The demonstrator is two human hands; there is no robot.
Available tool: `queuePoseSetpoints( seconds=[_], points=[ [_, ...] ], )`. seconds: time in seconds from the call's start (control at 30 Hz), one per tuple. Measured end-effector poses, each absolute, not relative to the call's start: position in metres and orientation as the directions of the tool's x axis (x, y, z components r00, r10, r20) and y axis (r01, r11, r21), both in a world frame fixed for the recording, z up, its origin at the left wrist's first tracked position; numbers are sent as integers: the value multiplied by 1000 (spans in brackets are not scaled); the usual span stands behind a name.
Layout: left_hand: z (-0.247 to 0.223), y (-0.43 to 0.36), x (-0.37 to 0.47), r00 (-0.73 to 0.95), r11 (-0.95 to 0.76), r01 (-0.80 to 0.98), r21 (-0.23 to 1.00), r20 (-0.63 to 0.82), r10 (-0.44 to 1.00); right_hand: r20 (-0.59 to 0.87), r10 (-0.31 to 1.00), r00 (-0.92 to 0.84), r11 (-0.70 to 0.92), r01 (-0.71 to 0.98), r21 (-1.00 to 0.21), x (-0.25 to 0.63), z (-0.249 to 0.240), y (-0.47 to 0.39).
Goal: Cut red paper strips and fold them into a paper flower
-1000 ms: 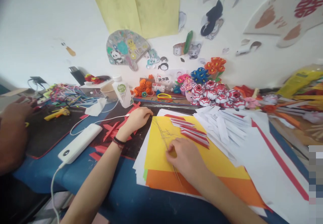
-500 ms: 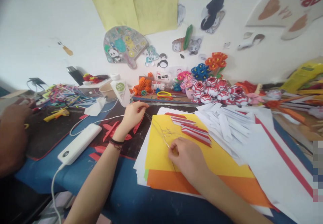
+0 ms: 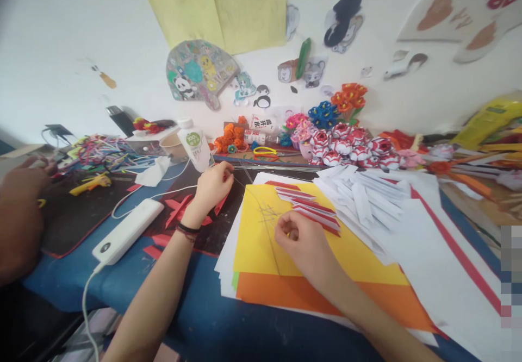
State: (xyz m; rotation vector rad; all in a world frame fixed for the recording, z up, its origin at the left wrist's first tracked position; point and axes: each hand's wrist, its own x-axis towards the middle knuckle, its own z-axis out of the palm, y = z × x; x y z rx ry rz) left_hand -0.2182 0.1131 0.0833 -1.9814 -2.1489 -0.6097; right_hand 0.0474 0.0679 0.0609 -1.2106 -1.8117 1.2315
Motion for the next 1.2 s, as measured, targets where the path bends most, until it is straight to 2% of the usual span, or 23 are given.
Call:
queuePoseSetpoints(
  seconds=[0.13,0.2,0.4,0.6,0.77,0.93,1.07,1.2],
  points=[
    [78,115,-218,188,-223,968,113,259,947,-145,870,-472,-82,151,-985,50,65,72],
    [73,117,-218,255,-279,956,86,223,941,-166,844,-509,-146,81,-986,51,67,74],
    [62,125,-216,320,-326,945,-9,220,921,-156,882,-445,-226,-109,-968,51,70,75],
    [76,126,-210,408,-403,912,-80,294,864,-140,925,-354,-224,-210,-952,53,75,78],
    [95,115,-211,408,-365,913,-185,377,831,-113,945,-307,-205,-286,-936,57,75,79],
    [107,103,-216,392,-283,915,-288,462,796,-109,953,-283,-193,-290,-937,56,75,77],
    [114,97,-225,332,-232,941,-247,526,783,-63,961,-270,-138,-269,-953,55,74,78],
    [117,96,-232,285,-265,957,-118,550,785,0,962,-274,-36,-130,-991,56,70,82]
  ],
)
